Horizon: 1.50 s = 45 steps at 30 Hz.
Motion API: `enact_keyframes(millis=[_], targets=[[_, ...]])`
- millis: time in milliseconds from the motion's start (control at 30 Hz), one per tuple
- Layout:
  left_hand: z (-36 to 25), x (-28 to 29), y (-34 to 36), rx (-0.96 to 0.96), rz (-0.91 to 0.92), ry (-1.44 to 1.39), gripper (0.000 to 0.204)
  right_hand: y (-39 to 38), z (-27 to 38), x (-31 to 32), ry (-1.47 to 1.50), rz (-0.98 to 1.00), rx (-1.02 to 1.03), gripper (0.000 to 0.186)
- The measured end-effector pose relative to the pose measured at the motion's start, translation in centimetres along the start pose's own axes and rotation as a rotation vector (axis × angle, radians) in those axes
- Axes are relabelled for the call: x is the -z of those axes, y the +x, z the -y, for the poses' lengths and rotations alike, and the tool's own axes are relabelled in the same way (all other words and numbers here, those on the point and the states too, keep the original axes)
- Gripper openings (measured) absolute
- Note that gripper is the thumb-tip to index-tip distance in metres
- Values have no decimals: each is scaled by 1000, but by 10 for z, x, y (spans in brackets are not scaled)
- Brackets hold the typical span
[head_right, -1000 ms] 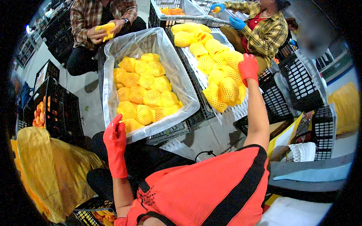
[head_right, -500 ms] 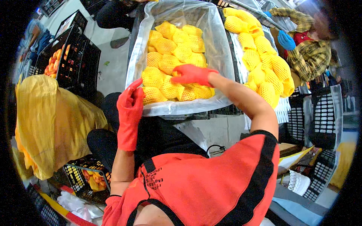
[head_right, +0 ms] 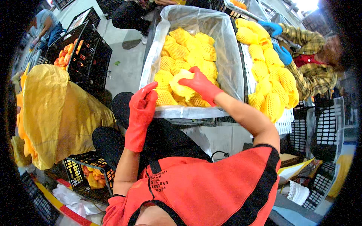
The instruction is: The person packs fruits by hand, placing yellow foam sleeves onto individual fruits and arranging them into a plastic crate.
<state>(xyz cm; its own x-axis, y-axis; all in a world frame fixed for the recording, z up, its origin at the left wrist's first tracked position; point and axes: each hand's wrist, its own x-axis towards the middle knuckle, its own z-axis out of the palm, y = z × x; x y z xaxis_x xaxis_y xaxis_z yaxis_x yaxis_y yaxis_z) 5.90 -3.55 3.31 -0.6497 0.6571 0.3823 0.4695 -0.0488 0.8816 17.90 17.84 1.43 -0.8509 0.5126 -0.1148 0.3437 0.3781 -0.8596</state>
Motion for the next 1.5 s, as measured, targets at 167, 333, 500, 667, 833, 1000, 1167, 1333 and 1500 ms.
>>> enact_keyframes(millis=[167,333,500,667,833,1000,1167,1333,1500], targets=[[-39,-4,9,-170,140,214,74,-35,-1,-10,68,-99,491,50],[-17,-4,10,-244,122,-51,83,-35,30,-60,94,-242,435,39],[-2,-15,0,-94,-98,-405,83,-42,77,-91,861,-314,331,44],[-45,-1,3,-213,-225,-42,65,-51,104,-94,1067,-317,360,63],[-41,13,8,-195,-180,-175,44,-45,86,-98,892,-202,520,91],[-42,-1,5,303,-11,-714,31,-45,79,-100,1024,-237,151,78],[-29,5,17,393,9,-958,23,-45,92,-93,972,-314,43,61],[-29,5,24,393,32,-961,23,-40,79,-94,901,-411,62,44],[-32,18,33,468,-19,-909,21,-45,88,-86,1203,-277,1,47]])
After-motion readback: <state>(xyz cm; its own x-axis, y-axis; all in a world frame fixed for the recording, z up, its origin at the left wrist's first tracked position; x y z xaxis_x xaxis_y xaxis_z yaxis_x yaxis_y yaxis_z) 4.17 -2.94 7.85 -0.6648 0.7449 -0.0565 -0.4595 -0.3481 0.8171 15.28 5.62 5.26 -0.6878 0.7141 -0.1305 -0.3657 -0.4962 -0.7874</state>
